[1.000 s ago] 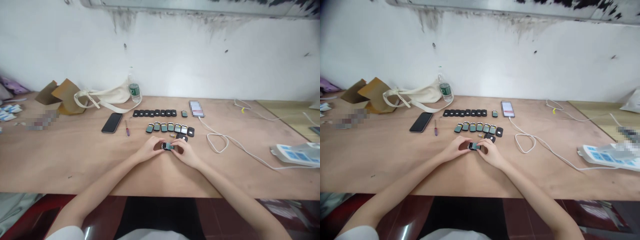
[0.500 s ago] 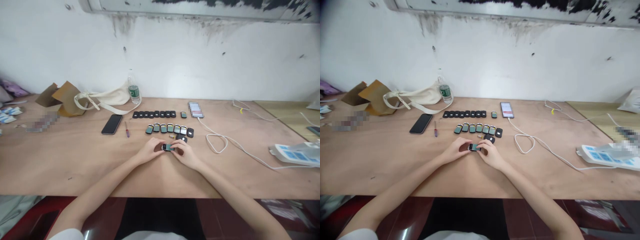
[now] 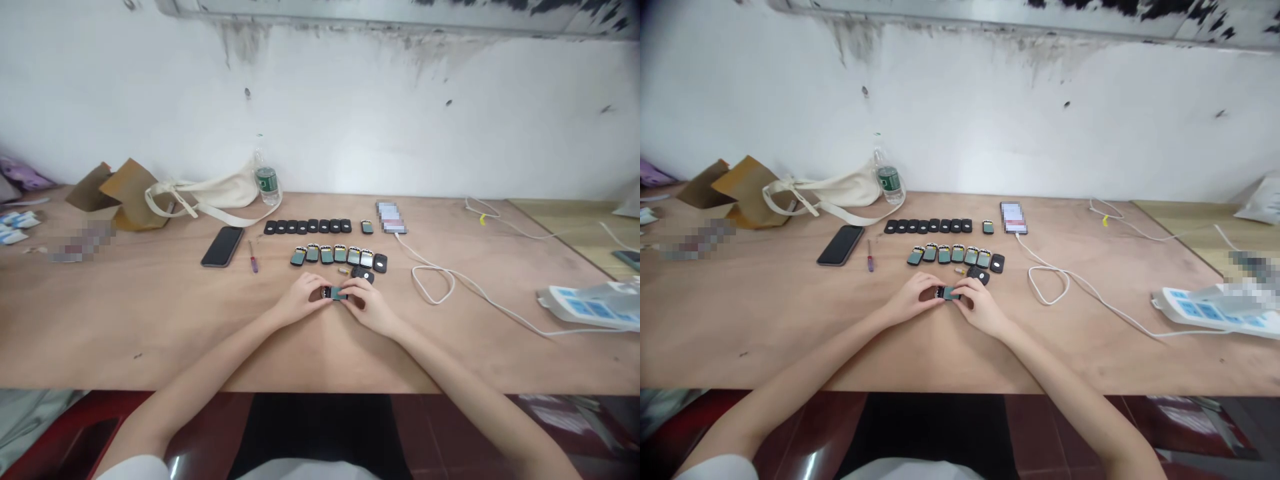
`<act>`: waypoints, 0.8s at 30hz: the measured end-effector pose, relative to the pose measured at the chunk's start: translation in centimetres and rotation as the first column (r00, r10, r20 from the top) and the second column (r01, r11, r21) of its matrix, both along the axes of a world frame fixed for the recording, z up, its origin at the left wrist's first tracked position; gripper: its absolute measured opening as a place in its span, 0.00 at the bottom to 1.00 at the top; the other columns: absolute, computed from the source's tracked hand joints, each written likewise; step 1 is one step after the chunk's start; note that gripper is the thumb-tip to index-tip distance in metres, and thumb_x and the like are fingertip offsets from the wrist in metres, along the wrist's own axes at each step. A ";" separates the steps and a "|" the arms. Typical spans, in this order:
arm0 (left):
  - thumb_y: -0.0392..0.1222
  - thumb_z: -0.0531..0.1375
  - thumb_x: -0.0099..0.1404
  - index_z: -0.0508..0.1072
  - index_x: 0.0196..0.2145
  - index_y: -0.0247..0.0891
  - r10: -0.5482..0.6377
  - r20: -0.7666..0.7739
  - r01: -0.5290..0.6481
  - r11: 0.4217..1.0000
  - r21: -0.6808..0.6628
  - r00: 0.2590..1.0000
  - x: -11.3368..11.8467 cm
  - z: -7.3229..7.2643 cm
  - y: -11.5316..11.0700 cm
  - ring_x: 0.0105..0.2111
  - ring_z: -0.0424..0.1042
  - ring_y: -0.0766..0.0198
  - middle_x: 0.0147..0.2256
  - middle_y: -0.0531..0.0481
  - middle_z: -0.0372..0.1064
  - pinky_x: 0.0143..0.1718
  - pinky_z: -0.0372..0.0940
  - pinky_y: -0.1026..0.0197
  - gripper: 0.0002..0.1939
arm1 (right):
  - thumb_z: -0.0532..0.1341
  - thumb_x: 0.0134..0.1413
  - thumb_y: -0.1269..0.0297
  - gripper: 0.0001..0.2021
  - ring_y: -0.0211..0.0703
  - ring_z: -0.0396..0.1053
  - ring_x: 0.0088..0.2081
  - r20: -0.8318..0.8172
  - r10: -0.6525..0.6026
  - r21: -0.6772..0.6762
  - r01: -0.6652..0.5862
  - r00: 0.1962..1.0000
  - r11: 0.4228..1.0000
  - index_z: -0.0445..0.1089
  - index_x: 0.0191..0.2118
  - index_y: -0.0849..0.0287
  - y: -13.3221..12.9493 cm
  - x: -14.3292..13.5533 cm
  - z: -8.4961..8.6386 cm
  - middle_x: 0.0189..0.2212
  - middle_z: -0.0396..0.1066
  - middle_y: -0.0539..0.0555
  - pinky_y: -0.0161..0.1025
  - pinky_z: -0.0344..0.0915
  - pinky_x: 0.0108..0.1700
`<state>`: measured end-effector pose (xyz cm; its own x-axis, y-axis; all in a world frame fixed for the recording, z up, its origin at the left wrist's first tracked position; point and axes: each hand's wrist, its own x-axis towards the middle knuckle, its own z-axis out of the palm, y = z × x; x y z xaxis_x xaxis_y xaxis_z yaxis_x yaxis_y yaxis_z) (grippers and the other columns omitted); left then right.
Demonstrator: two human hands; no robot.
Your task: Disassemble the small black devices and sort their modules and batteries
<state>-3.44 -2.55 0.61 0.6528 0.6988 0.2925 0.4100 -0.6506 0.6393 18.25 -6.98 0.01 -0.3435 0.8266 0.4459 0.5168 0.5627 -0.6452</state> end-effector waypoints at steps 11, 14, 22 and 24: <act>0.44 0.59 0.62 0.70 0.44 0.40 0.010 -0.008 -0.010 1.000 -0.004 1.000 0.1 0.4 -0.2 0.44 0.64 0.56 0.42 0.47 0.69 0.47 0.61 0.54 0.13 | 0.62 0.52 0.65 0.11 0.47 0.66 0.42 0.028 -0.099 -0.132 0.102 0.995 0.986 0.69 0.43 0.56 0.0 0.5 0.7 0.40 0.67 0.56 0.47 0.66 0.46; 0.44 0.59 0.62 0.70 0.44 0.40 0.012 -0.005 -0.012 1.000 -0.001 1.000 0.1 0.5 -0.2 0.44 0.64 0.56 0.42 0.46 0.69 0.47 0.61 0.54 0.13 | 0.61 0.53 0.64 0.09 0.46 0.66 0.39 0.045 -0.096 -0.158 0.102 0.994 0.982 0.69 0.42 0.56 0.1 0.5 0.8 0.37 0.67 0.56 0.46 0.66 0.43; 0.45 0.60 0.62 0.71 0.42 0.39 0.025 0.014 -0.025 1.000 -0.008 1.000 0.1 0.6 -0.2 0.43 0.65 0.57 0.41 0.46 0.69 0.47 0.61 0.55 0.12 | 0.63 0.52 0.60 0.10 0.42 0.63 0.34 0.042 -0.109 -0.201 0.115 0.993 0.973 0.71 0.40 0.57 0.6 0.6 0.5 0.32 0.65 0.53 0.40 0.64 0.37; 0.45 0.60 0.61 0.71 0.42 0.39 0.030 0.023 -0.029 0.999 -0.015 0.999 0.1 0.5 -0.1 0.43 0.65 0.57 0.41 0.46 0.70 0.47 0.62 0.55 0.12 | 0.64 0.51 0.59 0.11 0.42 0.63 0.33 0.058 -0.115 -0.199 0.124 0.992 0.972 0.72 0.40 0.57 0.8 0.7 0.3 0.31 0.64 0.52 0.39 0.64 0.36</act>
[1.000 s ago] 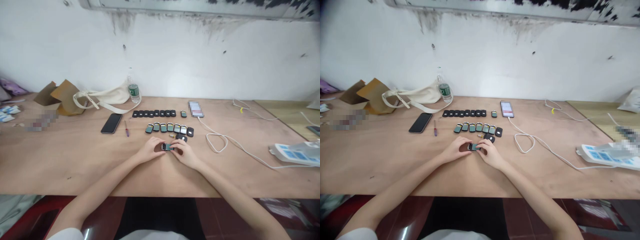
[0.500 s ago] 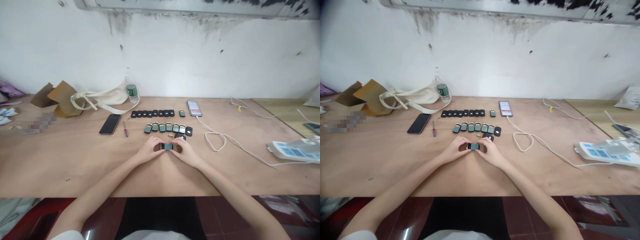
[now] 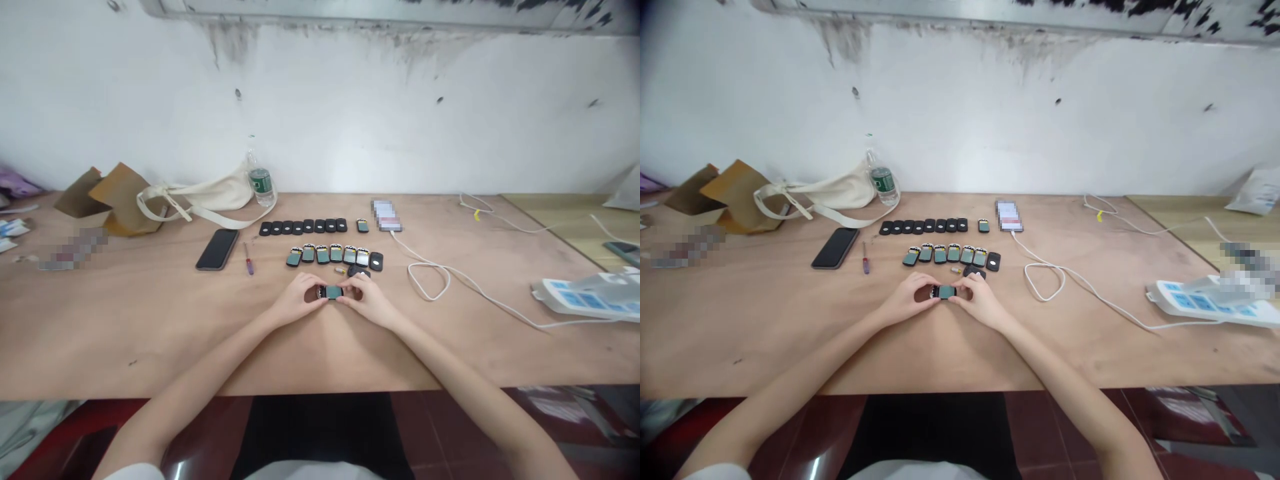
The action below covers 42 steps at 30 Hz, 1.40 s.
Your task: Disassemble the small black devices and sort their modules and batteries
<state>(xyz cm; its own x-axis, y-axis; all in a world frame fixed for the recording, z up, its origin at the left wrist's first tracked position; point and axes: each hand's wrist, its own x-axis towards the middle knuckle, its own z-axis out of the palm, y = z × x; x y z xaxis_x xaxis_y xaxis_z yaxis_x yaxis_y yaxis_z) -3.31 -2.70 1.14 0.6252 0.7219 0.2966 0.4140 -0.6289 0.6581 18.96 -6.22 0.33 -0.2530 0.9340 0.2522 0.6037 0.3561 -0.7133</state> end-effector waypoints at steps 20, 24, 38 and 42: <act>0.44 0.56 0.65 0.74 0.47 0.46 -0.089 -0.054 0.096 0.985 0.140 0.995 -0.5 -0.8 0.2 0.43 0.65 0.60 0.42 0.45 0.65 0.45 0.65 0.57 0.14 | 0.59 0.57 0.64 0.08 0.46 0.68 0.43 0.047 0.110 0.213 -0.117 0.993 0.970 0.73 0.42 0.51 -0.7 0.3 -0.5 0.41 0.71 0.55 0.47 0.68 0.46; 0.43 0.56 0.65 0.74 0.47 0.45 -0.093 -0.056 0.100 0.984 0.147 0.994 -0.4 -0.6 0.1 0.44 0.66 0.59 0.43 0.44 0.66 0.45 0.66 0.57 0.14 | 0.58 0.58 0.65 0.08 0.45 0.69 0.44 0.065 0.116 0.229 -0.128 0.991 0.965 0.74 0.41 0.51 -0.5 0.4 -0.9 0.43 0.71 0.55 0.47 0.70 0.46; 0.42 0.56 0.66 0.75 0.44 0.42 -0.128 0.022 0.119 0.964 0.236 0.992 0.1 -2.0 0.4 0.45 0.69 0.59 0.46 0.44 0.71 0.47 0.67 0.55 0.11 | 0.57 0.59 0.65 0.08 0.46 0.68 0.47 0.125 0.137 0.243 -0.165 0.983 0.956 0.74 0.39 0.52 -0.6 0.4 -0.7 0.45 0.71 0.56 0.48 0.69 0.48; 0.40 0.56 0.66 0.74 0.45 0.43 -0.151 0.044 0.140 0.971 0.192 0.988 0.1 -1.8 0.5 0.46 0.69 0.60 0.46 0.45 0.71 0.48 0.66 0.55 0.12 | 0.59 0.56 0.64 0.06 0.46 0.68 0.46 0.088 0.133 0.238 -0.150 0.987 0.960 0.72 0.39 0.53 -0.5 0.0 -0.4 0.45 0.70 0.56 0.48 0.68 0.48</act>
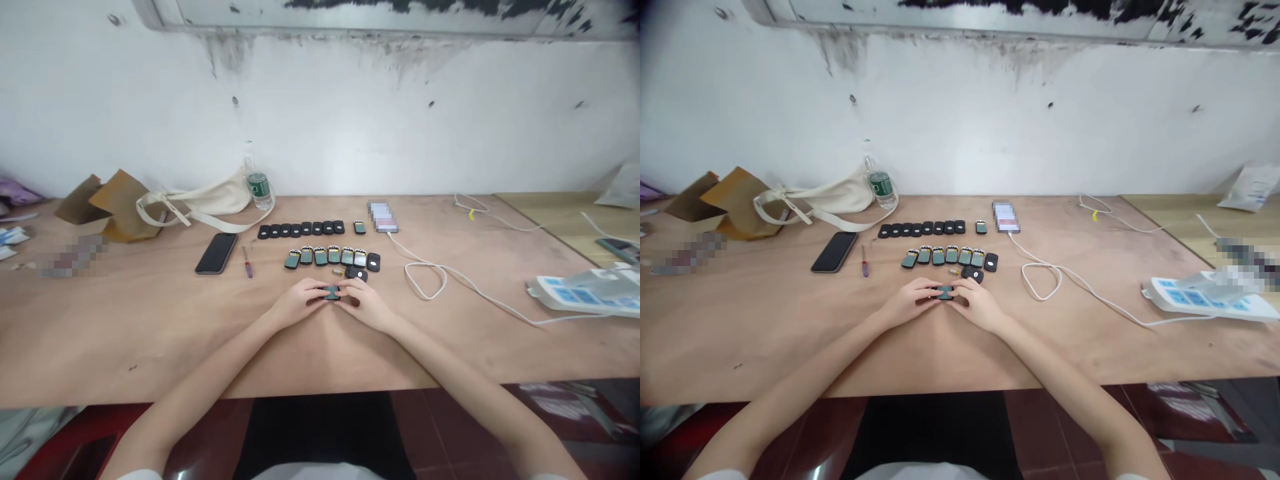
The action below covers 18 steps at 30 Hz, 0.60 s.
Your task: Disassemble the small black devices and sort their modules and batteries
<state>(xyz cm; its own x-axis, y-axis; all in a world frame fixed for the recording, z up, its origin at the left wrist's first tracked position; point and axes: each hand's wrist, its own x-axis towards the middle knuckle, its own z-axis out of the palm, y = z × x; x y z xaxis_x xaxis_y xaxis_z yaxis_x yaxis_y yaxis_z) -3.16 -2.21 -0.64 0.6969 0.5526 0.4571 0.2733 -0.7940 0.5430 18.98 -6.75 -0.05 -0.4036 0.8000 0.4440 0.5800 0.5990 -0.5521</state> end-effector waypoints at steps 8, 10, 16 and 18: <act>0.38 0.53 0.67 0.70 0.50 0.44 0.170 0.041 -0.165 0.981 -0.102 0.985 0.1 0.6 0.0 0.49 0.66 0.59 0.49 0.44 0.65 0.52 0.64 0.51 0.15 | 0.58 0.57 0.63 0.09 0.45 0.69 0.40 -0.009 -0.040 -0.035 0.040 0.999 0.999 0.70 0.44 0.53 -0.9 -0.7 1.1 0.37 0.70 0.55 0.44 0.68 0.44; 0.35 0.49 0.68 0.68 0.52 0.43 0.170 0.052 -0.161 0.976 -0.146 0.984 0.2 1.1 -0.3 0.49 0.67 0.60 0.47 0.45 0.66 0.51 0.65 0.53 0.17 | 0.55 0.58 0.65 0.12 0.46 0.69 0.39 -0.045 -0.112 -0.031 0.110 0.993 0.993 0.68 0.47 0.53 -1.0 -0.7 1.3 0.35 0.71 0.55 0.45 0.68 0.44; 0.39 0.57 0.63 0.62 0.56 0.42 0.067 0.024 -0.060 0.974 -0.217 0.997 0.6 2.0 -1.4 0.53 0.63 0.56 0.53 0.43 0.63 0.57 0.59 0.52 0.23 | 0.56 0.56 0.68 0.16 0.49 0.64 0.50 -0.053 -0.136 0.003 0.136 0.989 0.991 0.65 0.51 0.54 -0.5 -0.3 1.2 0.47 0.68 0.58 0.50 0.62 0.53; 0.42 0.60 0.61 0.61 0.57 0.42 0.044 -0.002 -0.043 0.971 -0.233 0.999 0.6 1.8 -1.5 0.55 0.62 0.55 0.54 0.44 0.61 0.57 0.59 0.51 0.26 | 0.58 0.55 0.67 0.19 0.51 0.62 0.53 0.001 -0.059 -0.011 0.059 0.998 0.998 0.63 0.53 0.53 -0.3 -0.3 0.9 0.51 0.66 0.57 0.53 0.60 0.55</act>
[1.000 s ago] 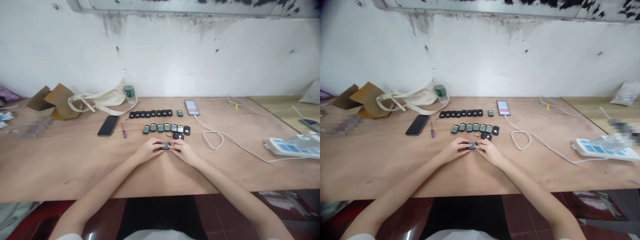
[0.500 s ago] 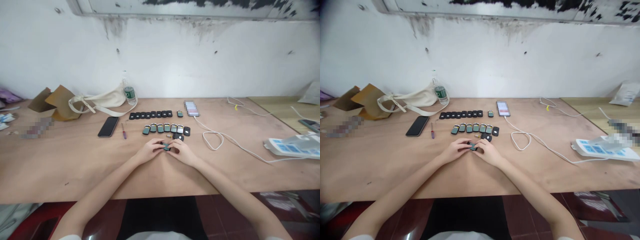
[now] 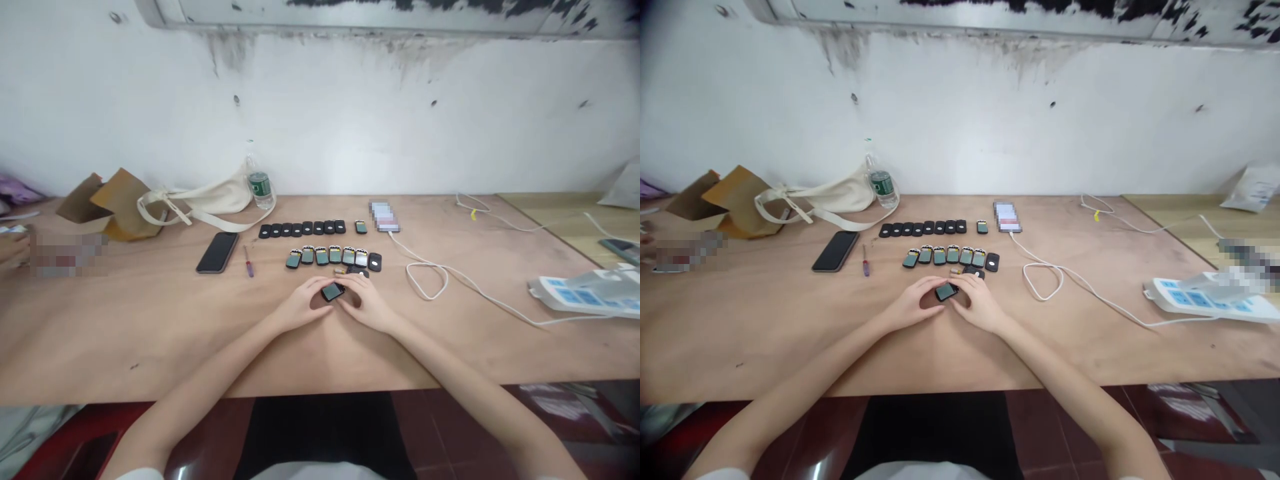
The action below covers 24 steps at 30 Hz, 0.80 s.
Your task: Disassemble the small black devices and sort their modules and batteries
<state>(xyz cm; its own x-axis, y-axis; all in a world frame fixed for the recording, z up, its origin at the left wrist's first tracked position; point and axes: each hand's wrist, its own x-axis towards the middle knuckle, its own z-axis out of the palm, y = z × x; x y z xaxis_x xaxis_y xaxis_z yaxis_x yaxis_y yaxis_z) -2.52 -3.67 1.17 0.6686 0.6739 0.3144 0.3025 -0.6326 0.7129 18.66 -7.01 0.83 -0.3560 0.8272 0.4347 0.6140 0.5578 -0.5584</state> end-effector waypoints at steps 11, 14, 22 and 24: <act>0.45 0.62 0.61 0.68 0.50 0.40 0.150 -0.028 -0.149 0.988 0.038 0.988 0.0 -1.2 0.6 0.48 0.66 0.56 0.47 0.46 0.69 0.51 0.62 0.53 0.19 | 0.60 0.56 0.65 0.10 0.48 0.66 0.49 0.054 -0.014 -0.020 0.015 0.998 1.000 0.70 0.45 0.51 0.2 -0.6 -0.2 0.46 0.71 0.55 0.52 0.57 0.53; 0.45 0.63 0.59 0.70 0.48 0.39 0.180 -0.039 -0.178 0.983 0.043 0.983 0.0 -1.2 0.7 0.46 0.65 0.56 0.45 0.46 0.70 0.50 0.62 0.53 0.20 | 0.59 0.58 0.64 0.07 0.47 0.68 0.47 0.049 -0.008 -0.020 0.009 0.999 1.000 0.73 0.40 0.52 0.2 -0.9 -0.2 0.43 0.74 0.54 0.51 0.57 0.52; 0.44 0.64 0.58 0.68 0.51 0.41 0.170 -0.025 -0.170 0.985 -0.003 0.985 0.1 -1.2 0.6 0.46 0.66 0.58 0.45 0.47 0.70 0.50 0.63 0.54 0.23 | 0.58 0.58 0.63 0.07 0.46 0.70 0.43 -0.191 -0.089 -0.016 0.088 0.978 0.996 0.73 0.38 0.54 0.3 -0.9 -0.3 0.40 0.73 0.56 0.46 0.67 0.47; 0.44 0.64 0.58 0.67 0.52 0.42 0.174 -0.023 -0.175 0.985 -0.012 0.984 0.1 -1.3 0.6 0.47 0.65 0.58 0.45 0.48 0.70 0.50 0.63 0.54 0.24 | 0.57 0.59 0.64 0.08 0.46 0.69 0.44 -0.163 -0.093 0.026 0.099 0.982 0.995 0.74 0.39 0.54 0.3 -0.7 -0.3 0.41 0.72 0.56 0.47 0.67 0.47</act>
<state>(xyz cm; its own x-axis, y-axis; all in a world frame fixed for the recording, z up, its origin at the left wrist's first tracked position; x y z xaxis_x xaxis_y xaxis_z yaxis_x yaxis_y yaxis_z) -2.46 -3.08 -0.09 0.5469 0.7849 0.2912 0.4226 -0.5590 0.7134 17.98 -6.66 0.49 -0.1987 0.8382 0.5079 0.5690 0.5206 -0.6366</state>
